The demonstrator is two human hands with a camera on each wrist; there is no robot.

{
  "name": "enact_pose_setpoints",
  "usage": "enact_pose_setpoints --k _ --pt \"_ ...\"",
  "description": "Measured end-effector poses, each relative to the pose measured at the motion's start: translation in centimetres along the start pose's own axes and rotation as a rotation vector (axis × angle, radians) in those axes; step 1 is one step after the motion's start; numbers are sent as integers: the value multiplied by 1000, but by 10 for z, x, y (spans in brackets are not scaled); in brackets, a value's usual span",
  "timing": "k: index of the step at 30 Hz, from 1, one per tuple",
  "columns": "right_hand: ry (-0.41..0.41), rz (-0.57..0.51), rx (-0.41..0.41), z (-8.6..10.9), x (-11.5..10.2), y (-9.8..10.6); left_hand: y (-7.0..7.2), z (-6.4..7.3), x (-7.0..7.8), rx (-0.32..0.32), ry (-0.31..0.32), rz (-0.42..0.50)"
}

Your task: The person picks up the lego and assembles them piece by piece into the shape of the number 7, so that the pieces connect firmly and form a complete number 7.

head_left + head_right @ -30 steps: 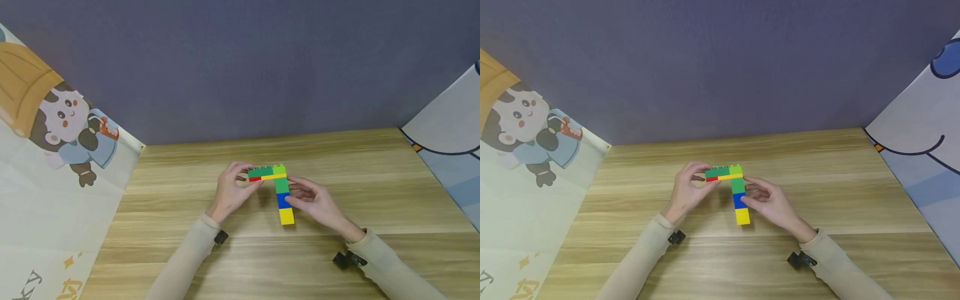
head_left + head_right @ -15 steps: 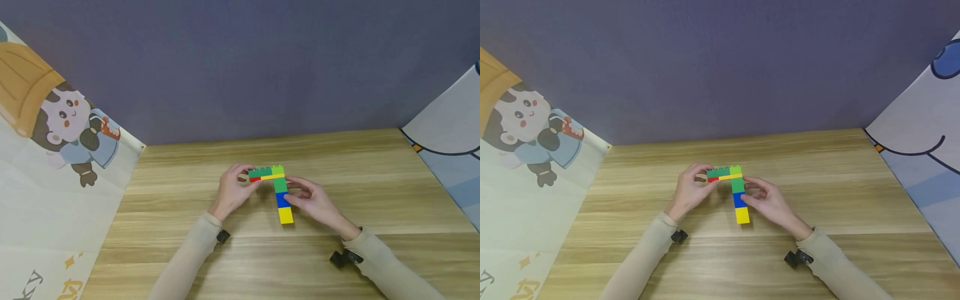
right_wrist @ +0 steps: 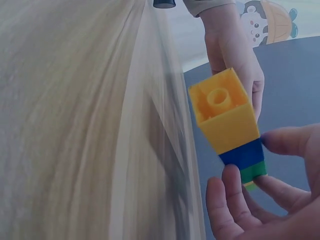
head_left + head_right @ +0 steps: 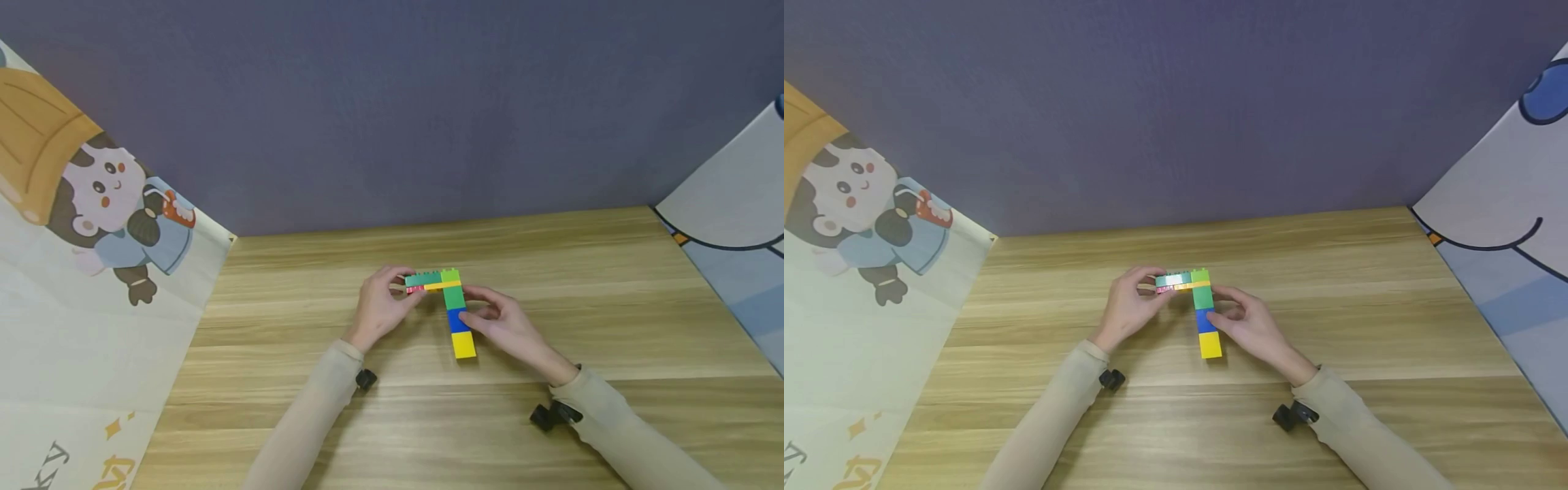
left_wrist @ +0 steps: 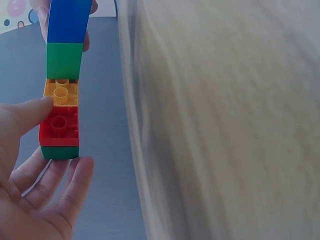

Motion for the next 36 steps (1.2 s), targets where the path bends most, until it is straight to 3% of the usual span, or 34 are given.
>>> enact_pose_setpoints --k 12,36 --pt "-47 27 -9 -7 -1 -6 -5 -7 -9 -27 77 -57" --pt "-47 52 2 -17 9 -12 -5 -16 -16 -48 90 -124"
Point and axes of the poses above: each hand's wrist, its own z-axis away from the middle knuckle, its own y-axis out of the back of the hand, x = y × z, the point moved 2 cm from there along -z, towards the middle knuckle, and after that the axes turned 11 degrees about z, right-handed, at the moved point
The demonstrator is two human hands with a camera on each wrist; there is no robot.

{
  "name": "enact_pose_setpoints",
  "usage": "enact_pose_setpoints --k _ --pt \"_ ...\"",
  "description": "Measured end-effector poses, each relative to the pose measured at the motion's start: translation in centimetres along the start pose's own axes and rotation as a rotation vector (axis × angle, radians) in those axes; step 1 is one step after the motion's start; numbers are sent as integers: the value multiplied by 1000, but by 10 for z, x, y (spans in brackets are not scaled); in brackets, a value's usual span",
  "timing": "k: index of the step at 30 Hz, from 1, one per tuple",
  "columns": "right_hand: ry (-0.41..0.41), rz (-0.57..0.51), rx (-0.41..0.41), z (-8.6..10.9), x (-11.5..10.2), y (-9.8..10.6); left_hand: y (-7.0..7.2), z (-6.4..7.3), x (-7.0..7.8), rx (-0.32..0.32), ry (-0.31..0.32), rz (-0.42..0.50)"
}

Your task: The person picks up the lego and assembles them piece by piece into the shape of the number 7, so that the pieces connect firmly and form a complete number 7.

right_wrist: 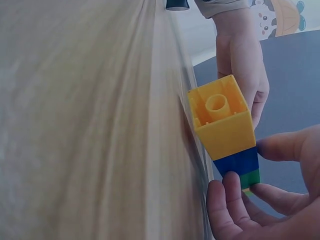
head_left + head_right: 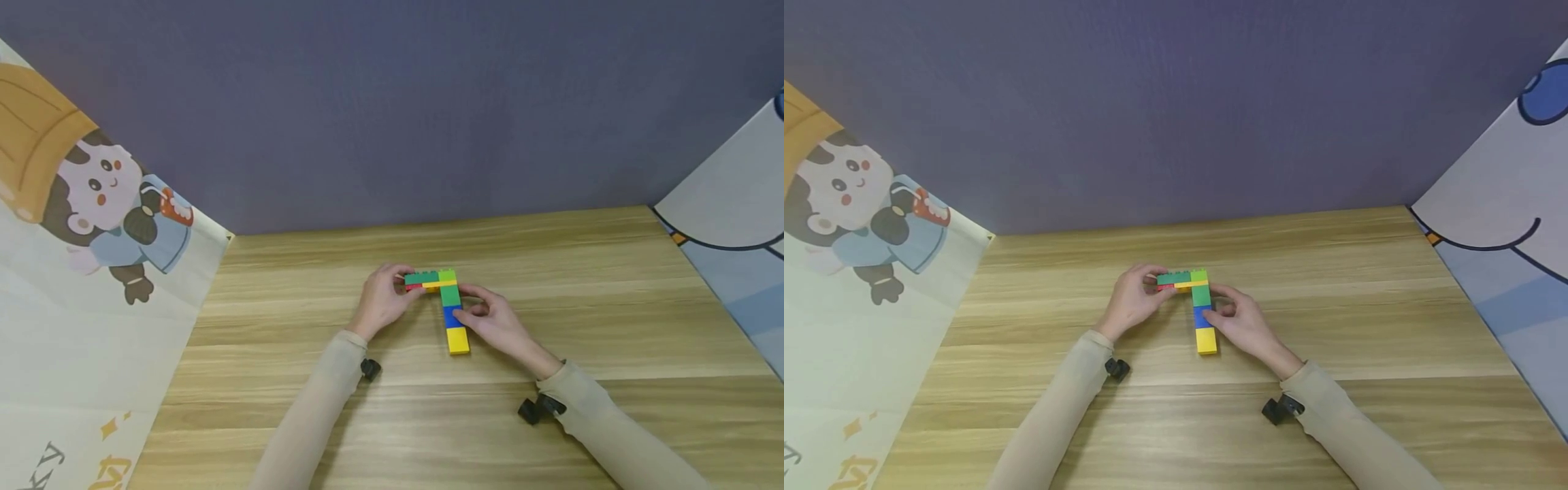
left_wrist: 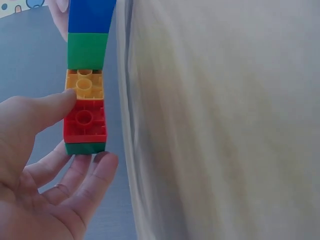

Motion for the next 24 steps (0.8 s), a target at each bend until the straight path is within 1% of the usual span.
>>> enact_pose_setpoints --k 5,13,24 --pt "5 9 -7 -2 1 0 -1 -4 1 -13 13 -17" --pt "-13 13 -25 -5 2 -1 -1 -8 3 -29 48 -41" --pt "-6 39 -24 -10 5 -2 -3 -10 0 -43 71 -62"
Point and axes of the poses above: each hand's wrist, its own z-axis away from the middle knuckle, its own y-axis out of the back of the hand, x = y × z, the point moved 2 cm from there along -z, towards the middle knuckle, and after that the axes turned 11 degrees about z, right-handed, at the moved point
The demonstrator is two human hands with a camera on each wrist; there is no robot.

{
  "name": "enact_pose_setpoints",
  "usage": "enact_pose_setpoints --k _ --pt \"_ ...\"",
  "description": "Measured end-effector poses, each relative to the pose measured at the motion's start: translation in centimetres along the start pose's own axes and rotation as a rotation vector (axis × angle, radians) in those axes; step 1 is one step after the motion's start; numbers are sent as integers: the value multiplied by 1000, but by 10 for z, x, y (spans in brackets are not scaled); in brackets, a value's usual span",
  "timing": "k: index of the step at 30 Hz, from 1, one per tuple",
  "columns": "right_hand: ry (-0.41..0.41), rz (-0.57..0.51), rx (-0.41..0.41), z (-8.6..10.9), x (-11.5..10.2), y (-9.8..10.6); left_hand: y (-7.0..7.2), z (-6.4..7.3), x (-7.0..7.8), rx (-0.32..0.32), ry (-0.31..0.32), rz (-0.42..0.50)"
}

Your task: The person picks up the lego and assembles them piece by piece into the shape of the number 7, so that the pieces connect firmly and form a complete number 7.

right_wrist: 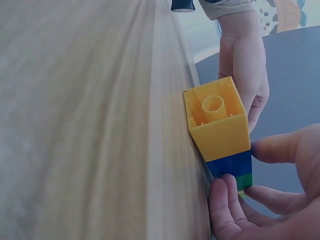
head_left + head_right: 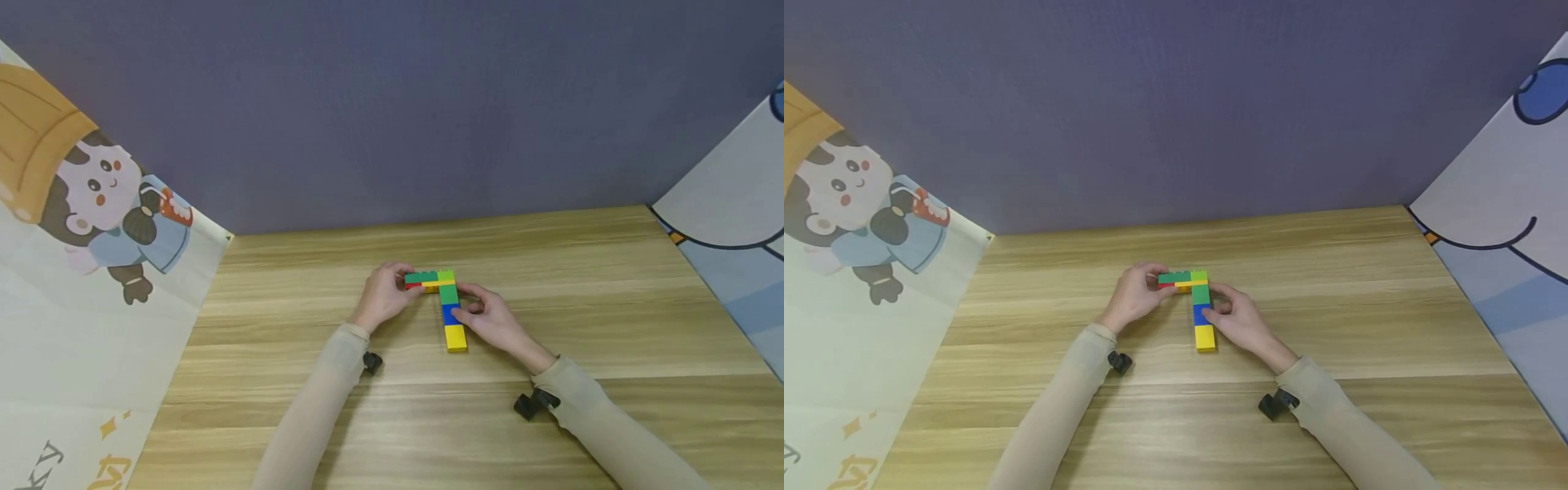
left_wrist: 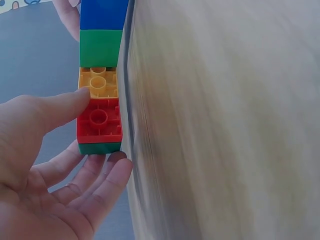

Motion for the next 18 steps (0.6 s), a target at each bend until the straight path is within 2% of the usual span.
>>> enact_pose_setpoints --k 18 --pt "19 -1 -37 -3 5 -1 -1 1 -6 -29 15 6"
Point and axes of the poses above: each hand's wrist, its own z-axis away from the middle knuckle, its own y-axis out of the back of the hand, x = y × z, the point moved 2 cm from there along -z, towards the middle knuckle, and after that the axes turned 11 degrees about z, right-handed, at the moved point
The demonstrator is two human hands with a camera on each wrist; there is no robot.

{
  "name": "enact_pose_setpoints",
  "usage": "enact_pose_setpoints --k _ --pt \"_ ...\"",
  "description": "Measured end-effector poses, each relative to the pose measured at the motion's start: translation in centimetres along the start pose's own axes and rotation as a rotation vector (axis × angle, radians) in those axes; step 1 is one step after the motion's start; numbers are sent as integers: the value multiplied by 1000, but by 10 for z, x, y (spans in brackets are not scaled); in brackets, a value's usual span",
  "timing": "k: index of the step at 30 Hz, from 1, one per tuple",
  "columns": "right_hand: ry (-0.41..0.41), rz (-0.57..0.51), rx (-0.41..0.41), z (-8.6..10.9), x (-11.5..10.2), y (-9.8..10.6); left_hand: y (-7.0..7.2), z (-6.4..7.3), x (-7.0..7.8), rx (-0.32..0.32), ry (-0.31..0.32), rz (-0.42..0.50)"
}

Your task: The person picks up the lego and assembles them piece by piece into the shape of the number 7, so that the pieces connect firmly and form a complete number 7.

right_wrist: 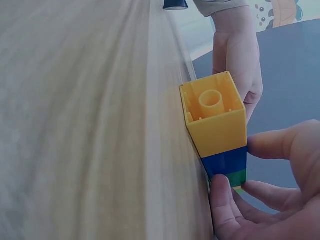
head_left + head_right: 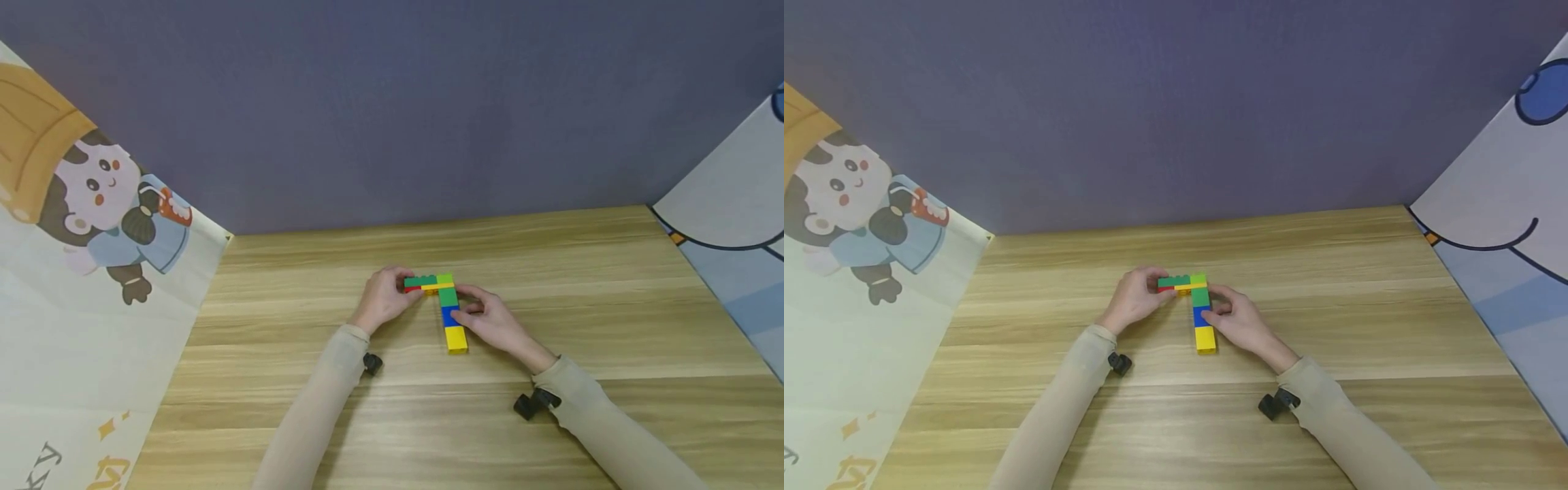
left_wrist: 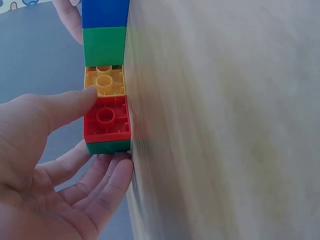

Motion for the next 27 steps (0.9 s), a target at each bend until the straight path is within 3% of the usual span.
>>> enact_pose_setpoints --k 16,22,27 --pt "-15 -17 -26 -1 1 1 2 2 1 -39 -4 -4" --pt "-10 -36 -6 3 -1 2 6 14 2 -59 -23 12" --pt "24 -51 34 8 -3 7 12 27 5 -18 -40 -24"
Point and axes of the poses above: each hand's wrist, its own z-axis away from the middle knuckle, its own y-axis out of the back of the hand, x = y × z, the point moved 2 cm from there along -z, towards the middle knuckle, and after that the axes turned 11 degrees about z, right-handed, at the moved point
